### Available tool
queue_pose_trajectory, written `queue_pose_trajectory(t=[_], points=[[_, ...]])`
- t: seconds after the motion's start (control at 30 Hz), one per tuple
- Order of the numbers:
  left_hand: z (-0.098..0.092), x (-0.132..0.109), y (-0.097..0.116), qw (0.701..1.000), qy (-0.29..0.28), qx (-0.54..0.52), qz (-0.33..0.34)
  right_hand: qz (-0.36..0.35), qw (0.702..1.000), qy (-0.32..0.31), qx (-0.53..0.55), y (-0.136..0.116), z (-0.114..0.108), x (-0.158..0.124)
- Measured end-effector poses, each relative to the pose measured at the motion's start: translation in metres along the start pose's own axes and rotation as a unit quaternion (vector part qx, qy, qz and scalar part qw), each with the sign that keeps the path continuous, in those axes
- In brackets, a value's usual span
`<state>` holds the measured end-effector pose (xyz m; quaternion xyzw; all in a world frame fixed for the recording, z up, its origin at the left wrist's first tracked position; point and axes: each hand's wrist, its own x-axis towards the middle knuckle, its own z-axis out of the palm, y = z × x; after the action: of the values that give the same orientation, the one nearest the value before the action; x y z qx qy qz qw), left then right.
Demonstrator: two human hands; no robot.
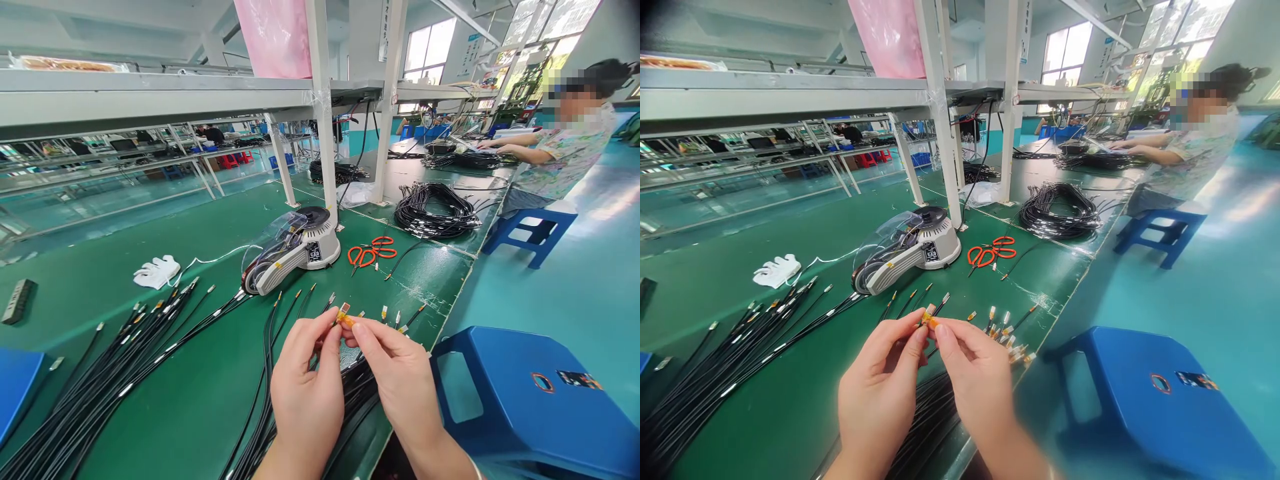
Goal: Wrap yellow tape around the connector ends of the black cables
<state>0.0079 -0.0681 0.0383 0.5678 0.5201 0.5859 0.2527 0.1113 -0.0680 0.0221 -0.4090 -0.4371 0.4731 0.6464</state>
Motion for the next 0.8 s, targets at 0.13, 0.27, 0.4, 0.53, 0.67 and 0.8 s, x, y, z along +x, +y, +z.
queue_pose_trajectory(t=[0.13, 0.27, 0.4, 0.53, 0.67, 0.8], points=[[-0.003, 0.004, 0.008, 0.989, -0.032, -0.103, -0.106, -0.016, 1.000, -0.006, -0.005, -0.001, 0.003, -0.001], [-0.006, 0.007, 0.010, 0.975, -0.050, -0.149, -0.160, -0.054, 0.998, 0.002, -0.039, 0.003, 0.003, -0.002], [-0.006, 0.008, 0.012, 0.976, -0.022, -0.134, -0.171, -0.059, 0.995, 0.043, -0.062, 0.008, -0.003, -0.001], [-0.004, 0.008, 0.011, 0.986, -0.001, -0.083, -0.145, -0.025, 0.997, 0.039, -0.066, 0.001, -0.008, 0.003], [-0.002, 0.005, 0.007, 0.999, 0.004, 0.000, -0.042, -0.001, 0.998, 0.005, -0.057, -0.008, -0.001, 0.008], [-0.002, 0.003, 0.005, 0.998, 0.002, 0.060, 0.011, 0.023, 0.998, -0.016, -0.055, -0.012, 0.009, 0.011]])
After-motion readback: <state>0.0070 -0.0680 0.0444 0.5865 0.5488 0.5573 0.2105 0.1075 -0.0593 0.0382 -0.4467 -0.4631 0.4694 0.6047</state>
